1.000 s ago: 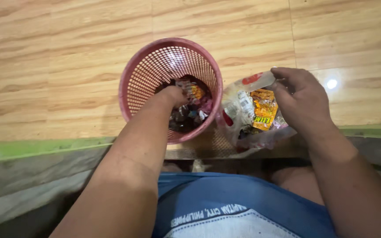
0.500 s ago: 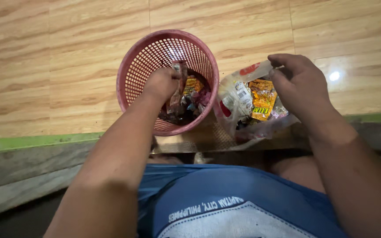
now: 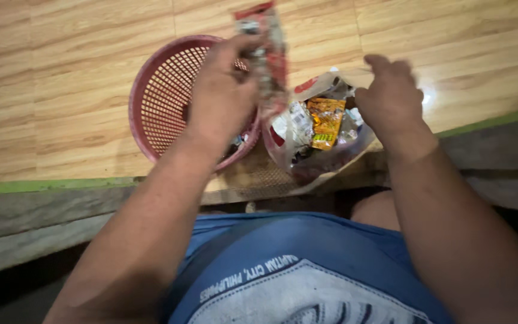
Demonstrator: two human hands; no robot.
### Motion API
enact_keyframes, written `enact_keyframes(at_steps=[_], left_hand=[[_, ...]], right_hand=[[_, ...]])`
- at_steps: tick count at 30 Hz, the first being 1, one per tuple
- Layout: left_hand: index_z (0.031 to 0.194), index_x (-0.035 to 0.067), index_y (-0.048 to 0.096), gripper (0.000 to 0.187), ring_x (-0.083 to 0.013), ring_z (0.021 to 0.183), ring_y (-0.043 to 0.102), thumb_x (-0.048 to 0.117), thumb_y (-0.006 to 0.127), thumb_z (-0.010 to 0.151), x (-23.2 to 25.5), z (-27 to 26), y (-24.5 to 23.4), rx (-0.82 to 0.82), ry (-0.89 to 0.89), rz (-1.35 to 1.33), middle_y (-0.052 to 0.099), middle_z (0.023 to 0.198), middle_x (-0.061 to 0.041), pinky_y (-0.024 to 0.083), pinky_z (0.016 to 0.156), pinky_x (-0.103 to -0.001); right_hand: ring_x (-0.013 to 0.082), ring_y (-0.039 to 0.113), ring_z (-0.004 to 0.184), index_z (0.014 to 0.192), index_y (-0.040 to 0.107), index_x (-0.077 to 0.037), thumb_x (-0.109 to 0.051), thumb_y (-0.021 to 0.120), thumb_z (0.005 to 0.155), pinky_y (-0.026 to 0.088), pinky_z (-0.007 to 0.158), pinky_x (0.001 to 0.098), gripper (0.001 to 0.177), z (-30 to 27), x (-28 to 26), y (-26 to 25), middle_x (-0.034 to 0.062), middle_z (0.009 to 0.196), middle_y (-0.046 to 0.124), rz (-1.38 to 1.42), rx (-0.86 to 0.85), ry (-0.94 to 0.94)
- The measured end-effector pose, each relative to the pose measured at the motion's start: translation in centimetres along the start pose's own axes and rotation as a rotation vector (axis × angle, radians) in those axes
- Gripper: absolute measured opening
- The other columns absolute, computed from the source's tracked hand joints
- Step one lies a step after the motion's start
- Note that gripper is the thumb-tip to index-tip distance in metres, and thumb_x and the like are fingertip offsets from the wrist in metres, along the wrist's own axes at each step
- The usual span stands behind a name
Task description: The person transfers small snack packets from a pink plastic basket into a clear plastic bag. They handle the packets one at a time, picking them up from the basket and placing them into the bag until the basket is empty.
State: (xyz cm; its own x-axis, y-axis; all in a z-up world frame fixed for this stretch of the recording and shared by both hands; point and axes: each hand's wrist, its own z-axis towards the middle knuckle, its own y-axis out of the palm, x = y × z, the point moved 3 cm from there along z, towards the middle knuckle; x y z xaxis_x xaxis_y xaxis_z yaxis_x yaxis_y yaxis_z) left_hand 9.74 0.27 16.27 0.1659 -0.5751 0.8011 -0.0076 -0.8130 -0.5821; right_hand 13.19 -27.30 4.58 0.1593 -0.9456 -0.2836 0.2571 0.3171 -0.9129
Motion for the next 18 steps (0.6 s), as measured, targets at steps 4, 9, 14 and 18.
enact_keyframes(at_steps=[4,9,14,18], left_hand=[[0.134,0.015,0.06,0.048,-0.0229,0.116,0.066,0.004,0.066,0.088,1.2,-0.5,5.1,-0.105,0.163,0.013,0.057,0.14,-0.011,0.056,0.101,-0.031],[0.133,0.01,0.06,0.048,-0.0353,0.13,0.056,0.001,0.062,0.086,-1.1,0.0,11.6,-0.068,0.38,0.197,0.06,0.138,-0.017,0.045,0.106,-0.043],[0.129,0.005,0.062,0.048,-0.0397,0.127,0.054,0.002,0.067,0.081,-3.3,0.6,15.8,-0.151,0.443,0.074,0.061,0.131,-0.023,0.045,0.108,-0.043],[0.114,0.004,0.07,0.03,-0.0405,0.119,0.06,0.003,0.068,0.083,-4.1,1.4,17.1,-0.174,0.457,0.079,0.068,0.119,-0.024,0.048,0.105,-0.044]], right_hand=[[0.0376,0.065,0.111,0.132,0.069,-0.01,-0.011,0.065,0.086,0.049,0.097,0.0446,0.047,0.5,1.6,1.4,0.0198,0.119,0.07,0.293,-0.133,0.166],[0.0317,0.068,0.104,0.132,0.068,-0.012,-0.013,0.064,0.086,0.053,0.093,0.0408,0.046,1.2,0.8,0.7,0.0169,0.111,0.071,0.397,-0.195,0.326],[0.0312,0.068,0.103,0.131,0.068,-0.011,-0.012,0.064,0.086,0.053,0.09,0.0401,0.045,1.3,-0.2,-0.3,0.017,0.112,0.071,0.434,-0.14,0.322],[0.0297,0.068,0.103,0.134,0.066,-0.011,-0.01,0.062,0.088,0.053,0.092,0.0393,0.047,1.1,-0.6,-0.3,0.0159,0.112,0.072,0.489,-0.181,0.387]])
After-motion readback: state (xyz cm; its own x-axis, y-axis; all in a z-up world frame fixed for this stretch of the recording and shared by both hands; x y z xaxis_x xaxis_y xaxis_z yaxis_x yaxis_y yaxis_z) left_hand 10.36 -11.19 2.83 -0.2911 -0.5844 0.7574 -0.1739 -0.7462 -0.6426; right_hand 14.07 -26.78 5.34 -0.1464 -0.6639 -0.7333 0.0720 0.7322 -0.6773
